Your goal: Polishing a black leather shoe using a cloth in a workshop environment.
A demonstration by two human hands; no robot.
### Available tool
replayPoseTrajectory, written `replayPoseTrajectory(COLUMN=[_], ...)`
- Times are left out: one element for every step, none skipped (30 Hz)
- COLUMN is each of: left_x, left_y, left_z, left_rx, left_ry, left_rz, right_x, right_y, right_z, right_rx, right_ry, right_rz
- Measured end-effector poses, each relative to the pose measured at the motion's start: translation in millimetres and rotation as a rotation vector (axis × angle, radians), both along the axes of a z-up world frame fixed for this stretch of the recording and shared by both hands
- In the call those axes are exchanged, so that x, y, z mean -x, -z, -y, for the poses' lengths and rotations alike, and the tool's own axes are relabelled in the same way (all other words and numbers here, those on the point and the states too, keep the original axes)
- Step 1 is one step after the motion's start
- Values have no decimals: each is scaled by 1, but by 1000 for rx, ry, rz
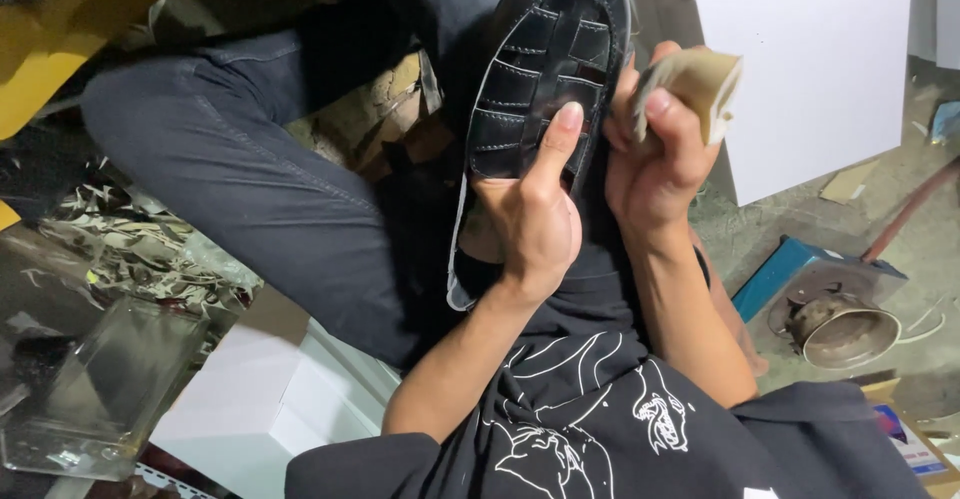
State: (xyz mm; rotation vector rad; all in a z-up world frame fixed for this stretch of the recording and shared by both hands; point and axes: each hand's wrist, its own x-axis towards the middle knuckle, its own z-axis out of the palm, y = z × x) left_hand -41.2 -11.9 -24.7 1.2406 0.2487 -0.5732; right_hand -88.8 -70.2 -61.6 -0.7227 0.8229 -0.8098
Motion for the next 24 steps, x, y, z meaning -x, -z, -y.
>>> replayPoseTrajectory(left_x=[-2,-3,-1,0,2,2,2,3,4,4,5,7,10,12,11,10,10,8,6,4,4,5,6,5], left_y=[-2,-3,-3,-2,-1,0,0,1,2,3,4,5,6,7,6,4,2,0,-1,-3,-3,-3,-2,-1], left_z=[-1,-2,-2,-2,-3,-2,-2,-2,-2,-2,-2,-1,-1,-1,-1,-1,-2,-2,-2,-2,-2,-2,-2,0], left_rx=[-68,-137,-136,-77,-18,-19,-11,-4,-4,-15,-24,-23,-9,6,7,-21,-50,-50,-119,-188,-183,-154,-126,-121], left_ry=[31,62,61,56,48,47,25,2,1,-4,-10,-12,-43,-73,-75,-48,-22,-23,9,41,40,42,44,44], left_rz=[24,48,48,32,16,16,-8,-32,-32,-19,-3,0,-30,-59,-56,-33,-10,-7,21,50,52,50,45,45], right_x=[-3,-6,-5,-4,-4,-6,-8,-9,-10,-11,-12,-11,-10,-9,-9,-8,-7,-6,-4,-3,-3,-3,-2,-4], right_y=[-3,-7,-9,-11,-13,-13,-14,-16,-16,-16,-17,-16,-14,-13,-13,-13,-13,-12,-12,-11,-11,-10,-9,-11], right_z=[-1,-3,-3,-3,-2,-3,-4,-5,-5,-6,-6,-6,-7,-7,-7,-8,-9,-11,-13,-14,-14,-13,-12,-9], right_rx=[126,251,252,303,353,352,384,415,414,420,427,428,432,436,438,475,510,510,547,584,589,546,503,508], right_ry=[-11,-21,-21,-55,-91,-93,-88,-83,-84,-77,-70,-72,-67,-62,-63,-65,-67,-67,-68,-68,-66,-62,-59,-59], right_rz=[-14,-27,-28,-161,-294,-294,-288,-281,-282,-312,-339,-336,-315,-294,-290,-297,-304,-301,-337,-373,-371,-337,-304,-304])
